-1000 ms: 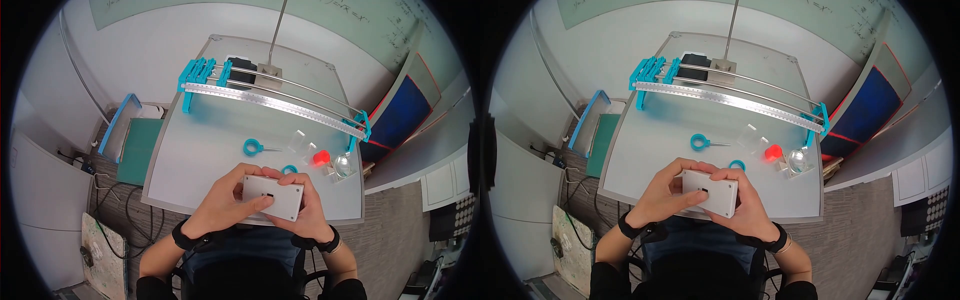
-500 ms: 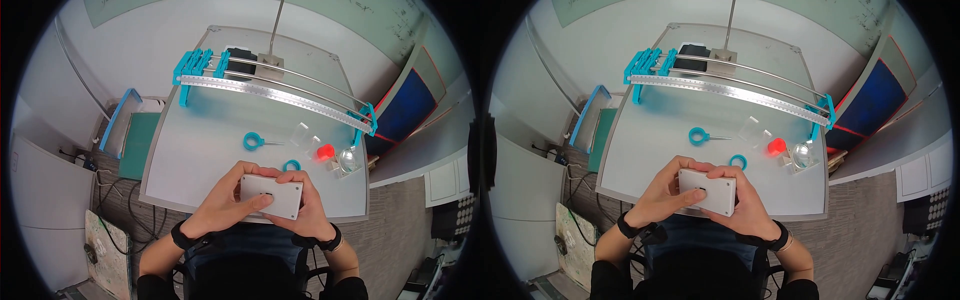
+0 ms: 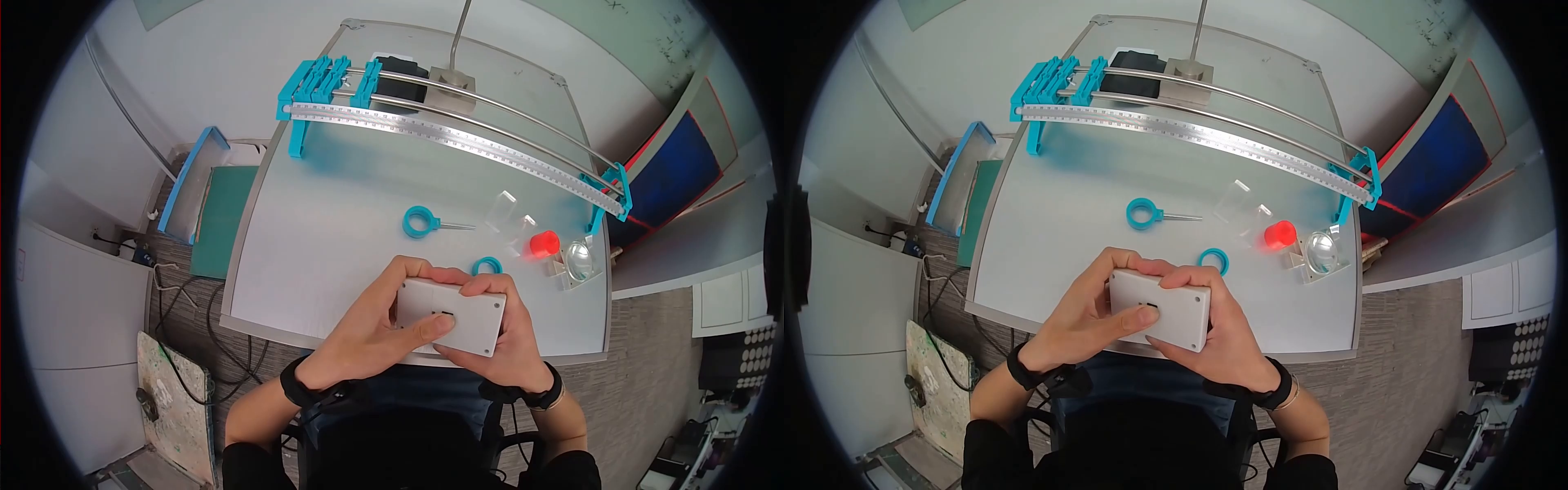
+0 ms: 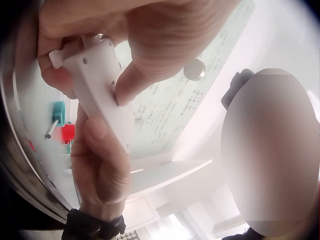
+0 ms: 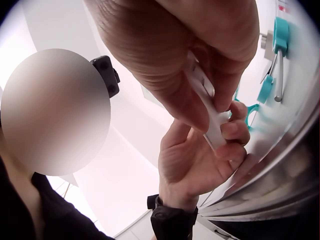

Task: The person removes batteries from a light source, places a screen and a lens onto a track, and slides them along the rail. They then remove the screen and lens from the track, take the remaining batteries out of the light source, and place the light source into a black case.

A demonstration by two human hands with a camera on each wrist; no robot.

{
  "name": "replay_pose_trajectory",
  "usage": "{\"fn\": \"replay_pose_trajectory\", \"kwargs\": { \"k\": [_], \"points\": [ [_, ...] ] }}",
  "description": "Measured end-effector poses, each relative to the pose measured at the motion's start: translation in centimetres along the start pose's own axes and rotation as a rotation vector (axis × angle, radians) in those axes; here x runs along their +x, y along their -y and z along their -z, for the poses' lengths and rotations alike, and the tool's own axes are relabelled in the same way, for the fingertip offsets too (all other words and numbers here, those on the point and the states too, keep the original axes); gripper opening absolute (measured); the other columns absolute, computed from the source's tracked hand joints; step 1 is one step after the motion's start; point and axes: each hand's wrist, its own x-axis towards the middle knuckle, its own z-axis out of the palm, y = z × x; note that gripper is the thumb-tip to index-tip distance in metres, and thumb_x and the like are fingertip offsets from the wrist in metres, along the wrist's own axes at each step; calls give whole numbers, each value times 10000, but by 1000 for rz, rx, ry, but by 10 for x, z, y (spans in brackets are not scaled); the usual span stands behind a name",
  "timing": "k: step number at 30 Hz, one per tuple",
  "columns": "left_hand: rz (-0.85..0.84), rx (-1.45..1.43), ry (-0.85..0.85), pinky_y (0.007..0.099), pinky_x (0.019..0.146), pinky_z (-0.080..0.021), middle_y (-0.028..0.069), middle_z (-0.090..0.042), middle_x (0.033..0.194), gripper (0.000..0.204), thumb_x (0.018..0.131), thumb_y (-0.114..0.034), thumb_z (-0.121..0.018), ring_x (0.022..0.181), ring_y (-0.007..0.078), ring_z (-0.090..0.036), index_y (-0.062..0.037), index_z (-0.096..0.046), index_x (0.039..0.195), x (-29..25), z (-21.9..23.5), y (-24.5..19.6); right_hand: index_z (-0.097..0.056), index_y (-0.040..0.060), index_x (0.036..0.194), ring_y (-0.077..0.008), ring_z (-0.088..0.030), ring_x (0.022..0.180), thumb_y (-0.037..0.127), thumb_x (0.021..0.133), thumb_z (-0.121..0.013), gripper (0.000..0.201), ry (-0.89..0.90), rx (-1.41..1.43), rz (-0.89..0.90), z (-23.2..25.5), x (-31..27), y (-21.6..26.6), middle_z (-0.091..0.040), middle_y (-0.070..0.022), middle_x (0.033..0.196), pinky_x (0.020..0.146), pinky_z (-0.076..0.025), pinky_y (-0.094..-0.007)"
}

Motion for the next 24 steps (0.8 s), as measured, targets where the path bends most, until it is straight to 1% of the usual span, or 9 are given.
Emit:
{"fn": "replay_pose_trajectory", "kwargs": {
  "k": [7,12,14,16,18,21,24],
  "points": [
    [-29,14,-13,355,1035,-466,110,-575,1323,485,959,-190,-744,1219,179,-562,-17,-481,1329,0,-1,0,-423,126,1270,-256,-557,1282,-110,750,-800,685,6,-16,22,-1,2,1,-525,-153,1482,1038,-477,-380],
    [16,22,-5,355,1017,-489,101,-576,1304,482,955,-167,-747,1221,176,-567,-20,-488,1334,-1,1,1,-424,127,1276,-259,-553,1291,-103,753,-805,687,13,0,34,1,1,-1,-523,-159,1480,1039,-478,-382],
    [7,-2,10,352,1015,-494,99,-580,1304,478,952,-150,-749,1217,174,-573,-18,-494,1335,0,4,2,-424,127,1278,-259,-552,1292,-100,753,-807,688,14,3,36,3,1,-1,-523,-161,1476,1038,-480,-382],
    [-2,-27,26,349,1013,-498,96,-585,1304,473,950,-132,-750,1213,172,-579,-17,-500,1335,1,7,3,-428,128,1282,-250,-548,1293,-90,752,-814,691,22,53,-2,5,1,1,-523,-162,1469,1025,-489,-379],
    [73,5,31,345,1013,-507,95,-601,1310,464,953,-101,-740,1205,168,-592,-13,-507,1344,-1,11,4,-429,129,1283,-243,-549,1289,-86,752,-817,692,23,39,-4,4,1,1,-522,-161,1467,1017,-495,-377],
    [60,-58,46,351,1019,-511,102,-613,1321,448,964,-95,-725,1213,170,-597,-14,-510,1348,-1,15,2,-431,131,1286,-235,-550,1282,-82,754,-818,692,34,33,0,3,3,1,-520,-159,1466,1005,-503,-374],
    [67,-10,53,357,1026,-512,109,-612,1341,445,970,-102,-718,1226,172,-596,-16,-514,1355,0,19,4,-430,132,1288,-235,-550,1281,-82,756,-818,693,41,34,1,3,3,1,-520,-159,1465,1001,-508,-373]
  ]
}}
